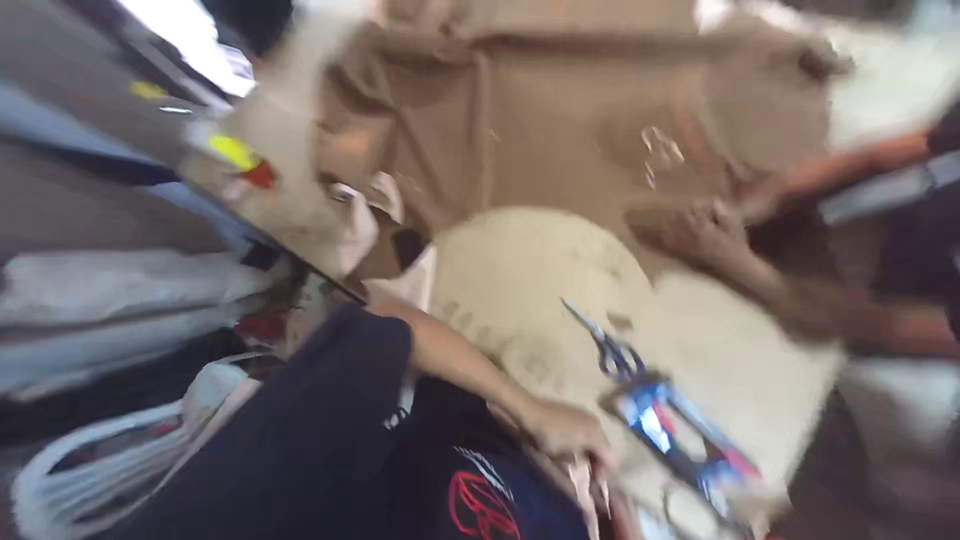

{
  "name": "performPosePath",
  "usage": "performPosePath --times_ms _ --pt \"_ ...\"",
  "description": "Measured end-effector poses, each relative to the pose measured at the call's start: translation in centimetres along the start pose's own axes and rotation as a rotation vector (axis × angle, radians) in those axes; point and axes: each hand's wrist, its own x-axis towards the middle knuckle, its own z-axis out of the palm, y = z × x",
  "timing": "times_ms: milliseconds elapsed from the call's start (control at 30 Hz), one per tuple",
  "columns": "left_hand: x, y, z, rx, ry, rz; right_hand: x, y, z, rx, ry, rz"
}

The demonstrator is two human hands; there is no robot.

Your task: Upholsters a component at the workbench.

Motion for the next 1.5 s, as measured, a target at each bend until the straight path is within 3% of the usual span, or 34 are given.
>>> performPosePath --times_ms 100,167,333,367,433,533,667,867,967,1033,1133,1200,1300,1500 --pt "2.1 -2.3 0.7 0.021 -0.133 0.196 1.1 -3.1 -1.1 0.073 0.001 0.236" --pt "3.9 -4.4 0.7 0.036 -0.131 0.206 1.9 -1.1 -0.3 0.108 0.049 0.229" --pt "4.1 -6.2 1.7 0.016 -0.041 0.152 3.8 1.7 -5.0 0.331 -0.216 0.257" --pt "4.3 -6.5 2.0 0.006 -0.037 0.144 4.5 2.6 -6.4 0.231 -0.192 0.214" --pt "4.6 -6.7 2.5 -0.014 -0.042 0.115 6.4 4.8 -7.8 -0.24 -0.201 0.156" --pt "4.6 -7.1 3.3 -0.061 -0.06 0.054 9.5 7.8 -5.7 -0.701 -0.432 0.231" --pt "5.0 -7.5 3.8 -0.087 -0.066 0.023 12.7 10.6 -4.0 -0.848 -0.624 0.167" --pt "6.3 -8.7 4.5 -0.125 -0.109 0.046 15.4 11.5 -3.1 -0.849 -0.927 0.148" --pt "6.9 -9.5 5.1 -0.139 -0.094 0.06 17.1 8.7 -3.4 -0.901 -0.917 0.216" --pt "6.7 -9.9 5.6 -0.135 -0.062 0.061 19.0 3.7 -5.1 -0.879 -0.875 0.353" --pt "7.1 -9.9 5.6 -0.132 -0.067 0.052 21.7 -4.2 -8.7 -0.741 -0.947 0.688" --pt "7.4 -9.8 5.3 -0.115 -0.104 -0.015 22.1 -6.6 -10.3 -0.57 -0.964 0.945" --pt "7.5 -9.7 5.3 -0.119 -0.113 -0.093 20.9 -6.9 -10.5 -0.316 -0.902 1.162" --pt "7.1 -10.1 5.7 -0.149 -0.055 -0.053 21.3 -4.6 -8.4 -0.299 -1.02 1.086"
